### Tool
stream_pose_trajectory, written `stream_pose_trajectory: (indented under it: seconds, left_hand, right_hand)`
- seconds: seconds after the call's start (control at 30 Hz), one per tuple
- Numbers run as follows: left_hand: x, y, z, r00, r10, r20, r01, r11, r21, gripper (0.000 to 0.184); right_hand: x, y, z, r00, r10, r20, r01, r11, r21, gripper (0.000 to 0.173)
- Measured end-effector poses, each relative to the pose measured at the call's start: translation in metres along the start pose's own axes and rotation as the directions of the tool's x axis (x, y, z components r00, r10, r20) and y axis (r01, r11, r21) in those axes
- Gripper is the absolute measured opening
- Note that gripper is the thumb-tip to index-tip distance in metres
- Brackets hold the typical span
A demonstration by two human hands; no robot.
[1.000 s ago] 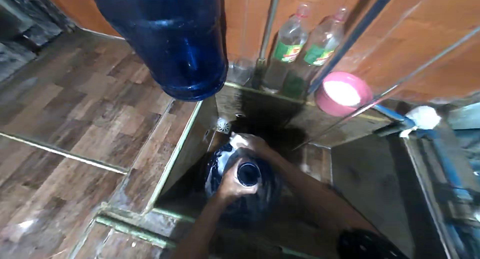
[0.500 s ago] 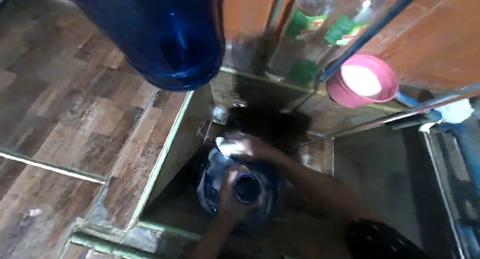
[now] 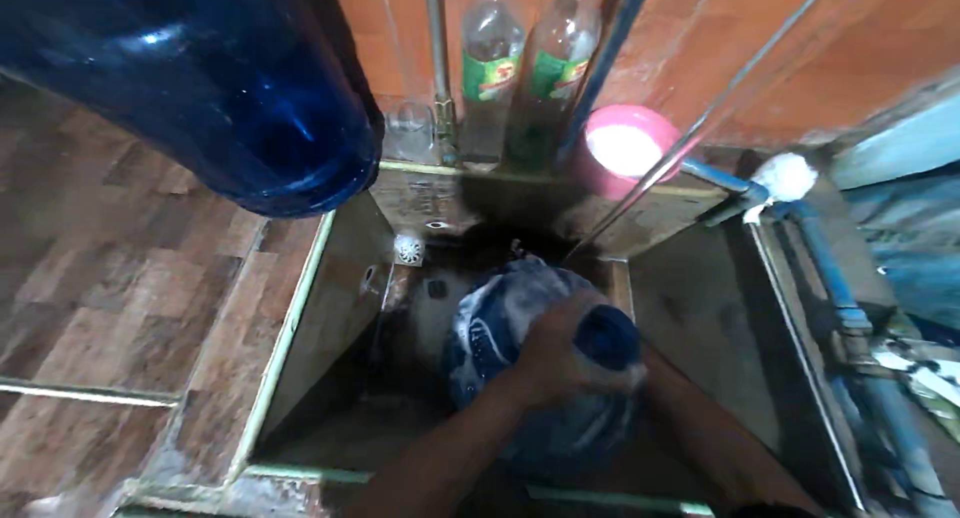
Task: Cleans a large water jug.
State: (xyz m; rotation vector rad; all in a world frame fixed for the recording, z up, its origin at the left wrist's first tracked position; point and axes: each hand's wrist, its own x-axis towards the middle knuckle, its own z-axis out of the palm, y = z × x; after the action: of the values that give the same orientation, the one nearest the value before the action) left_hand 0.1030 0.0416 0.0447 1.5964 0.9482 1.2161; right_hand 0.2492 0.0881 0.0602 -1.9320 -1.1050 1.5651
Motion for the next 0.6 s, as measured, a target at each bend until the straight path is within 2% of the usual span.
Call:
stream_pose_trajectory:
  seconds: [0.03, 0.07, 0.1, 0.13, 0.17, 0.2, 0.27, 0.3, 0.33, 0.37, 0.4, 0.43, 0.47, 0.5, 0.53, 0.57, 0.6]
  left_hand:
    - [0.0, 0.008, -0.004, 0.999, 0.045, 0.027, -0.042, 0.994, -0.105, 0.062]
    - [-0.003, 0.009, -0.012, 0.998, 0.062, -0.003, -0.061, 0.98, -0.188, 0.059]
    - [-0.01, 0.004, -0.024, 0.995, 0.019, -0.097, -0.04, 0.976, -0.215, 0.057]
    - [-0.019, -0.006, -0.037, 0.966, -0.085, -0.242, 0.034, 0.977, -0.208, 0.057]
    - [-0.027, -0.021, -0.051, 0.886, -0.22, -0.407, 0.152, 0.969, -0.194, 0.055]
    - [-0.032, -0.044, -0.065, 0.775, -0.328, -0.54, 0.259, 0.944, -0.202, 0.054]
    - [-0.047, -0.095, -0.091, 0.519, -0.511, -0.685, 0.444, 0.846, -0.295, 0.047]
    - [-0.052, -0.123, -0.103, 0.372, -0.568, -0.734, 0.488, 0.792, -0.366, 0.044]
    - [-0.055, -0.148, -0.118, 0.236, -0.608, -0.758, 0.526, 0.736, -0.427, 0.044]
    - [-0.057, -0.169, -0.132, 0.126, -0.64, -0.758, 0.55, 0.681, -0.484, 0.045]
    - [-0.062, -0.186, -0.144, 0.054, -0.664, -0.745, 0.568, 0.634, -0.524, 0.047]
    - [-0.066, -0.199, -0.156, 0.017, -0.695, -0.719, 0.579, 0.593, -0.559, 0.049]
    - [-0.062, -0.206, -0.163, 0.006, -0.717, -0.698, 0.57, 0.576, -0.586, 0.05]
    - [-0.055, -0.209, -0.165, 0.027, -0.728, -0.685, 0.552, 0.582, -0.597, 0.046]
    - [-0.045, -0.208, -0.164, 0.085, -0.734, -0.674, 0.53, 0.606, -0.593, 0.039]
    - [-0.036, -0.203, -0.161, 0.165, -0.744, -0.647, 0.495, 0.63, -0.598, 0.032]
    - [-0.026, -0.2, -0.157, 0.274, -0.741, -0.613, 0.442, 0.663, -0.604, 0.023]
  right_hand:
    - [0.017, 0.009, -0.013, 0.992, -0.113, 0.055, 0.115, 0.993, -0.037, 0.032]
    - [0.043, 0.029, -0.025, 0.967, -0.238, 0.089, 0.243, 0.969, -0.043, 0.032]
    - [0.071, 0.053, -0.037, 0.929, -0.344, 0.136, 0.355, 0.932, -0.068, 0.034]
    - [0.085, 0.058, -0.041, 0.94, -0.286, 0.187, 0.315, 0.938, -0.147, 0.036]
    - [0.097, 0.064, -0.038, 0.948, -0.239, 0.21, 0.279, 0.941, -0.19, 0.038]
    - [0.101, 0.074, -0.028, 0.944, -0.259, 0.205, 0.3, 0.931, -0.207, 0.04]
    - [0.084, 0.108, 0.0, 0.917, -0.347, 0.197, 0.389, 0.884, -0.258, 0.047]
    - [0.069, 0.128, 0.019, 0.879, -0.419, 0.228, 0.473, 0.83, -0.295, 0.051]
    - [0.056, 0.149, 0.04, 0.81, -0.524, 0.263, 0.586, 0.739, -0.333, 0.054]
    - [0.051, 0.172, 0.065, 0.69, -0.663, 0.29, 0.718, 0.578, -0.388, 0.054]
    - [0.049, 0.184, 0.089, 0.564, -0.762, 0.317, 0.803, 0.415, -0.428, 0.052]
    - [0.053, 0.183, 0.113, 0.468, -0.817, 0.337, 0.842, 0.297, -0.45, 0.051]
    - [0.064, 0.167, 0.133, 0.421, -0.837, 0.349, 0.851, 0.232, -0.471, 0.051]
    - [0.082, 0.139, 0.146, 0.434, -0.827, 0.359, 0.842, 0.23, -0.487, 0.051]
    - [0.105, 0.105, 0.154, 0.497, -0.777, 0.387, 0.825, 0.284, -0.488, 0.05]
    - [0.134, 0.071, 0.153, 0.601, -0.67, 0.436, 0.788, 0.408, -0.461, 0.047]
    - [0.172, 0.049, 0.145, 0.683, -0.542, 0.489, 0.728, 0.563, -0.392, 0.045]
